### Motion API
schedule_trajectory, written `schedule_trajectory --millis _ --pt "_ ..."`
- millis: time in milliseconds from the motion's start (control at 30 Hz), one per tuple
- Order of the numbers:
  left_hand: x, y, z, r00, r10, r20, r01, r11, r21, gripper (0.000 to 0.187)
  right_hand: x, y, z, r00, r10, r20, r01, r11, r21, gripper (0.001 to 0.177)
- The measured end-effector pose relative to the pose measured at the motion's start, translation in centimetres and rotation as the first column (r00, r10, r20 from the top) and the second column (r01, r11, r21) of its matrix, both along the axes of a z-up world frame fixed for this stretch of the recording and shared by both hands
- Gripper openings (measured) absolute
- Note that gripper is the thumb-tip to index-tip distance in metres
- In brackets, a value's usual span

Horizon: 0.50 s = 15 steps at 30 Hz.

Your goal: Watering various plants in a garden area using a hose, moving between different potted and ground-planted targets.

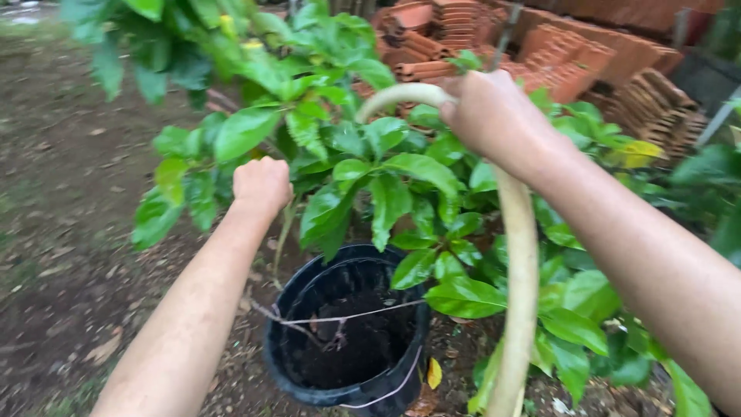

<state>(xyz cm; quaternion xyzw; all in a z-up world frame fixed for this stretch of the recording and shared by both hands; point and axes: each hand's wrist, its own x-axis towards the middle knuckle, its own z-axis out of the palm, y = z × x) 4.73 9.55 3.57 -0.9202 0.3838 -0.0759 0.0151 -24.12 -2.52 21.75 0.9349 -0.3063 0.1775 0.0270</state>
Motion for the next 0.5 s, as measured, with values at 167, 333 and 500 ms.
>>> schedule_trajectory --millis 167,333,500 --pt "0.4 1.7 -0.2 1.0 0.021 0.001 -0.021 1.0 -0.009 0.015 -0.2 4.5 0.8 0.983 -0.132 -0.128 0.158 0.964 0.216 0.03" --pt "1.5 2.0 -0.8 1.0 0.022 -0.018 -0.022 1.0 -0.007 0.018 1.8 5.2 1.0 0.982 -0.12 -0.145 0.15 0.965 0.213 0.038" --pt "3.4 2.3 -0.9 1.0 0.005 -0.018 -0.006 0.999 -0.04 0.015 5.1 3.5 1.7 0.984 -0.176 0.019 0.17 0.971 0.168 0.044"
